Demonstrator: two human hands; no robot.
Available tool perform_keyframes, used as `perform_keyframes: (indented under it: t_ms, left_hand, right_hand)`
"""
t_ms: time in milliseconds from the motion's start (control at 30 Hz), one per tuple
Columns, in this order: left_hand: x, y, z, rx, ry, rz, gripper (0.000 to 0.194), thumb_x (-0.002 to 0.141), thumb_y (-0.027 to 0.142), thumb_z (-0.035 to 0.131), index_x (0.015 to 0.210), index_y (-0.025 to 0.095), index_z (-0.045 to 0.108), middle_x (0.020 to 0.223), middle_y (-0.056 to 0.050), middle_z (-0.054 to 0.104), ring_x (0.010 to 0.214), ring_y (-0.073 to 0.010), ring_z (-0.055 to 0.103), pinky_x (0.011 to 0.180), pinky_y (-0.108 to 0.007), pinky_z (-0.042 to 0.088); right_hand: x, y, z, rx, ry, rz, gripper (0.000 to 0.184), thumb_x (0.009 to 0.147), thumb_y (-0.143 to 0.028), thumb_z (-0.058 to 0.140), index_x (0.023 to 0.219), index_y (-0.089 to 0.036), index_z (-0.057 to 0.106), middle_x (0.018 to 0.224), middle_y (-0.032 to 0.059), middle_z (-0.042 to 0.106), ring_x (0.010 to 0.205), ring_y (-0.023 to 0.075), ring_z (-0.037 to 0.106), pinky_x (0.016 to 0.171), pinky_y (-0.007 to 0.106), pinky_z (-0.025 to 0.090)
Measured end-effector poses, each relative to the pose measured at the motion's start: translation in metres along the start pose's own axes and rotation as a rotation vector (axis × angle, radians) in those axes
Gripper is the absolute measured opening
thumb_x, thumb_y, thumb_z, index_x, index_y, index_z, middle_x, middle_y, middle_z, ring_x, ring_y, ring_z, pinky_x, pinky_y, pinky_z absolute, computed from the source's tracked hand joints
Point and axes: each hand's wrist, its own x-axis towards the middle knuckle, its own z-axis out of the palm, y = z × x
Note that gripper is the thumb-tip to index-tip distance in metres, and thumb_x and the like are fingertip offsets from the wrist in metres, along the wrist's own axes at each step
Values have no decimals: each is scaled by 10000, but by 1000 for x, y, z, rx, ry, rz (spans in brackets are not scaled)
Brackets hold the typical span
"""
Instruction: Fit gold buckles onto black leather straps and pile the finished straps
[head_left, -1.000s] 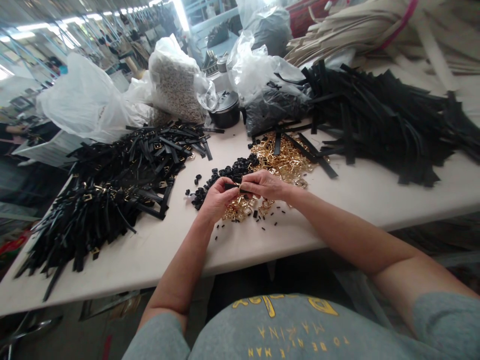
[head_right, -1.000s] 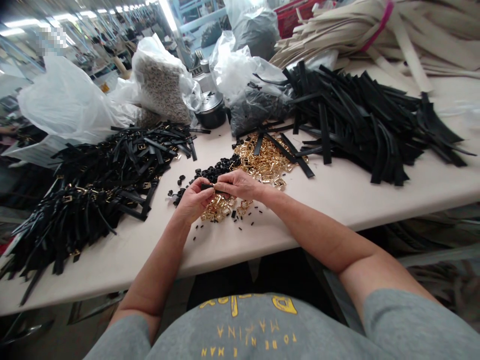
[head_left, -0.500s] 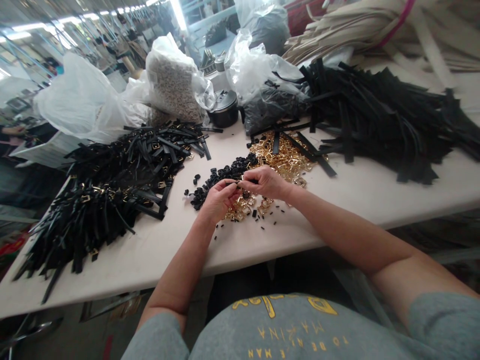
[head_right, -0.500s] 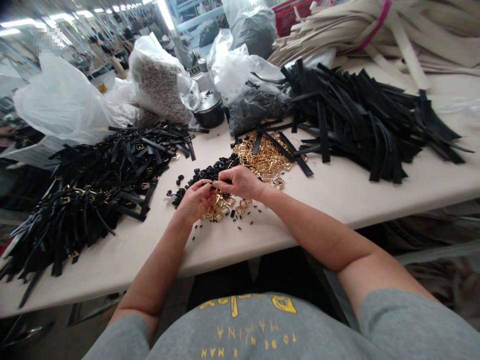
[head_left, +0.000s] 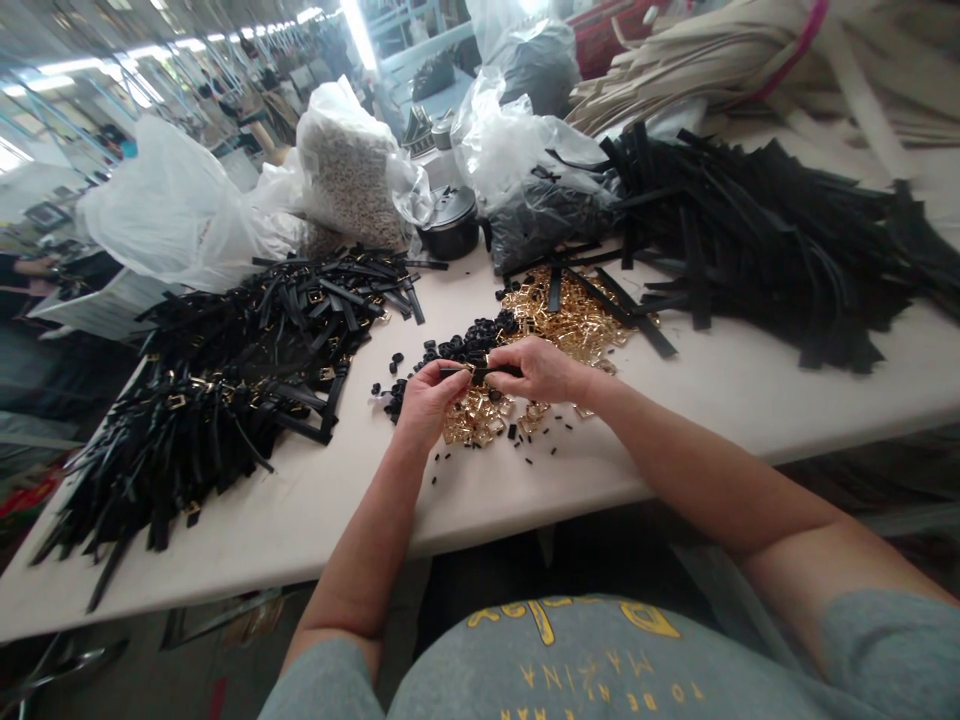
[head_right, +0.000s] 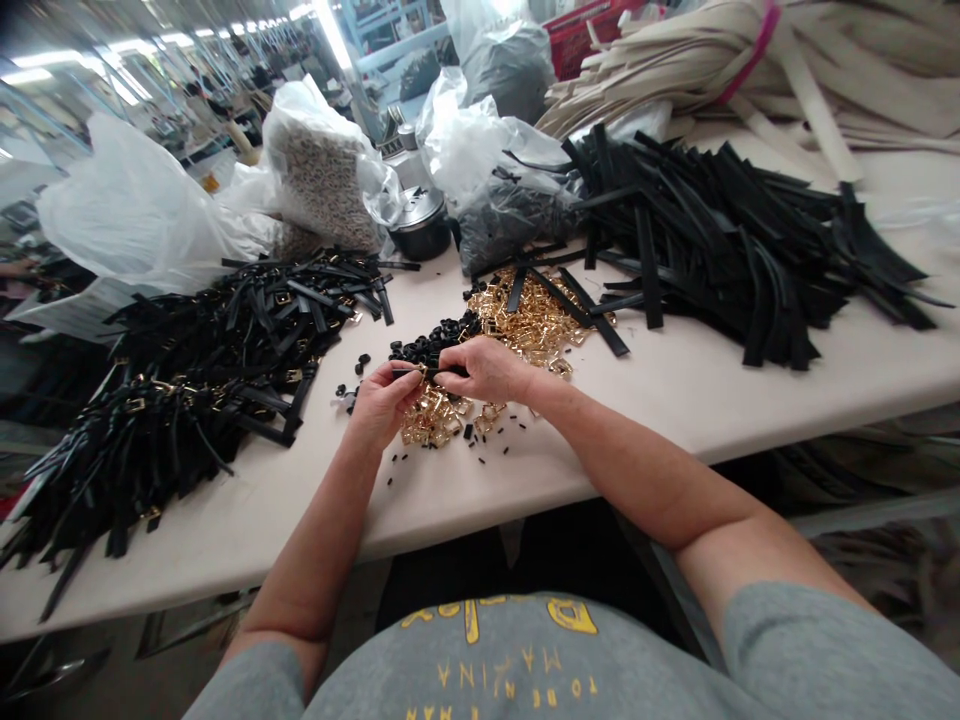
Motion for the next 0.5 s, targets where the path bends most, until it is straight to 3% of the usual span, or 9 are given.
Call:
perform_keyframes:
  t_ms: [267,500]
  left_hand:
    - [1,4,-5,1,30,25,340,534,289,903,739,162,663,652,36,641,577,-66,603,594,-188,497]
    - [1,-5,3,-36,-17,-91,392,493,308,925,758,147,685,646,25,642,595,-79,603,610,-206,502]
  right_hand:
    - [0,0,-9,-124,-68,7,208,859,-266,518,676,-176,562,608,-5,531,567,105,402,562,255,267]
    - [0,-2,2,-176,-26,-6,203,864,-251,497,675,-185,534,614,-4,528,568,109,383,567,258,238]
